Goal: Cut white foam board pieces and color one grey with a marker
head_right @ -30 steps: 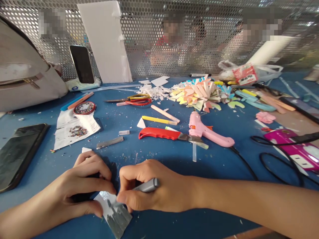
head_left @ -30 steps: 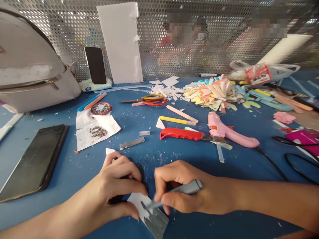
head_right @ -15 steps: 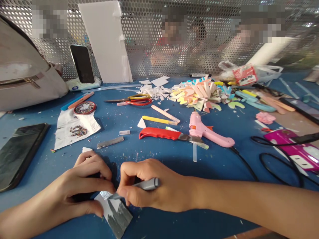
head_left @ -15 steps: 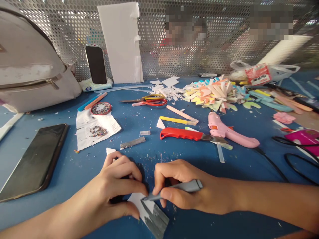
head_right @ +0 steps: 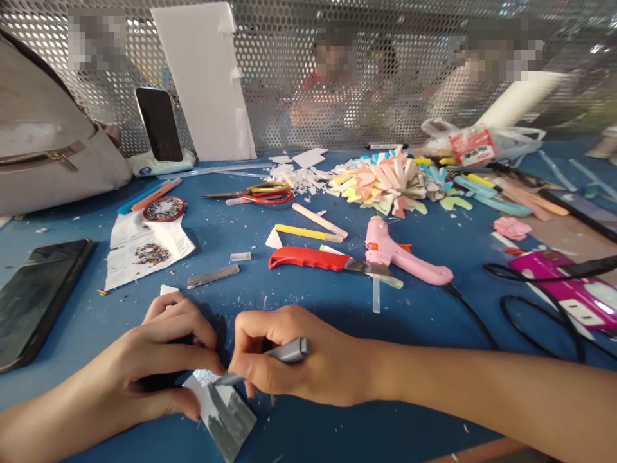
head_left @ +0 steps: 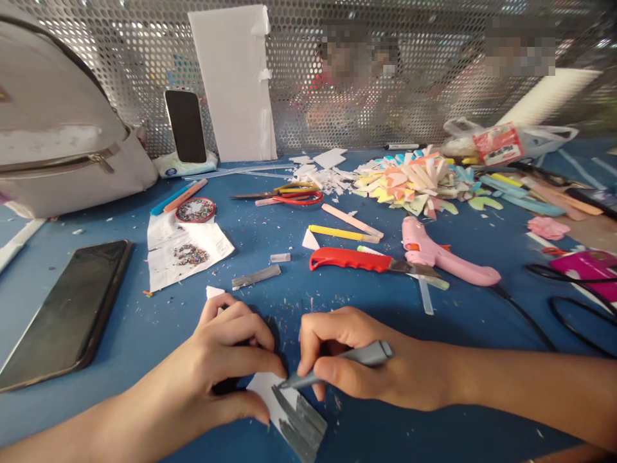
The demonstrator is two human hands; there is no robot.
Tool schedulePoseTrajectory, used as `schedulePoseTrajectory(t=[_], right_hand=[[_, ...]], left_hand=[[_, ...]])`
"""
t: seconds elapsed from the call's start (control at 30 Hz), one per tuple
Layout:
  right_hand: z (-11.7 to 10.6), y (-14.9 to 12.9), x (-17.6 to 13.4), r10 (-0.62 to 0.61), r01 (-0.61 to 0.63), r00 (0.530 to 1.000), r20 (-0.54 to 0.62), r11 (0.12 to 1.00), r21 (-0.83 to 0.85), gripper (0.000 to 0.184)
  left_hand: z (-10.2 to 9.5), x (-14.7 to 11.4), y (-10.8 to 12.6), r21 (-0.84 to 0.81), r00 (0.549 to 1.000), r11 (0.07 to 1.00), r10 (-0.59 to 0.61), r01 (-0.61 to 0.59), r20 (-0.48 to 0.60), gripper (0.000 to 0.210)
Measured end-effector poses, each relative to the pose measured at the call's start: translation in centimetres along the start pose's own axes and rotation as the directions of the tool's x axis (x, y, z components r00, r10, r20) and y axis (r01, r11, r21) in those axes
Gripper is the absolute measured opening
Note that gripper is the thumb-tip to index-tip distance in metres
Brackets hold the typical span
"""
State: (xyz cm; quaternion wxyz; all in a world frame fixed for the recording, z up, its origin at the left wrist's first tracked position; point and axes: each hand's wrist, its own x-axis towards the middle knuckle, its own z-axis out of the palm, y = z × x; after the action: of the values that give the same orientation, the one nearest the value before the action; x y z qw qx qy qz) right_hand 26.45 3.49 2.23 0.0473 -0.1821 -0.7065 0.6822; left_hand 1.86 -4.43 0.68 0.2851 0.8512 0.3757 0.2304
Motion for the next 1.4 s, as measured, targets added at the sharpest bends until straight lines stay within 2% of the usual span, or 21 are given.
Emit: schedulePoseTrajectory(t=[0.13,0.27,0.37,0.5,0.63,0.73,0.87,0.97,1.1,1.23,1.33,1.4], right_hand=[[0.02,-0.01,-0.01,0.019,-0.022,0.999,0.043,0.998,0.054,0.051],[0.03,-0.13,0.0,0.038,-0.038,0.999,-0.005,0.998,0.059,0.044],[-0.01,-0.22,-0.01,0.05,-0.051,0.998,0.033,0.998,0.048,0.053],[-0.05,-0.19,-0.06,0.033,-0.033,0.999,0.003,0.998,0.044,0.049],[-0.09,-0.07,-0.07,0.032,-0.034,0.999,0.037,0.998,0.054,0.057],[-0.16,-0.05,-0.06,0.025,-0.025,1.0,-0.004,0.999,0.045,0.051],[-0.24,-0.11,-0.04,0.029,-0.03,0.999,0.017,0.998,0.051,0.057],[-0.25,-0.2,0.0,0.03,-0.029,0.999,-0.022,0.997,0.067,0.052],[-0.31,-0.36,0.06,0.043,-0.045,0.999,0.02,0.997,0.065,0.057],[-0.41,-0.36,0.12,0.029,-0.028,0.999,-0.021,0.997,0.067,0.052],[-0.44,-0.29,0.14,0.019,-0.019,1.0,0.005,0.998,0.066,0.058],[-0.43,-0.26,0.13,0.002,-0.001,1.0,-0.017,0.997,0.081,0.057]], left_hand=[[0.0,0.01,0.0,0.004,1.0,1.0,0.003,-0.003,-0.012,0.027],[0.01,-0.03,-0.04,0.012,1.0,1.0,0.007,-0.007,-0.011,0.028],[0.04,-0.06,-0.04,0.017,1.0,1.0,0.011,-0.01,-0.015,0.03],[0.04,-0.04,0.0,0.016,1.0,1.0,-0.009,0.009,-0.012,0.028],[0.08,-0.06,-0.08,0.012,1.0,1.0,0.008,-0.008,-0.014,0.028],[0.15,-0.13,-0.18,0.006,1.0,1.0,0.001,-0.001,-0.006,0.028],[0.17,-0.18,-0.21,0.003,1.0,1.0,0.006,-0.006,-0.013,0.028],[0.13,-0.16,-0.17,0.004,1.0,1.0,0.001,-0.001,-0.009,0.027],[0.07,-0.11,-0.08,0.002,1.0,1.0,-0.004,0.004,-0.009,0.03],[0.02,-0.05,0.03,-0.002,1.0,1.0,-0.021,0.021,0.009,0.03],[0.02,-0.03,0.05,-0.002,1.0,1.0,-0.017,0.017,0.002,0.033],[0.01,-0.03,0.05,-0.001,1.0,1.0,-0.013,0.013,-0.001,0.032]])
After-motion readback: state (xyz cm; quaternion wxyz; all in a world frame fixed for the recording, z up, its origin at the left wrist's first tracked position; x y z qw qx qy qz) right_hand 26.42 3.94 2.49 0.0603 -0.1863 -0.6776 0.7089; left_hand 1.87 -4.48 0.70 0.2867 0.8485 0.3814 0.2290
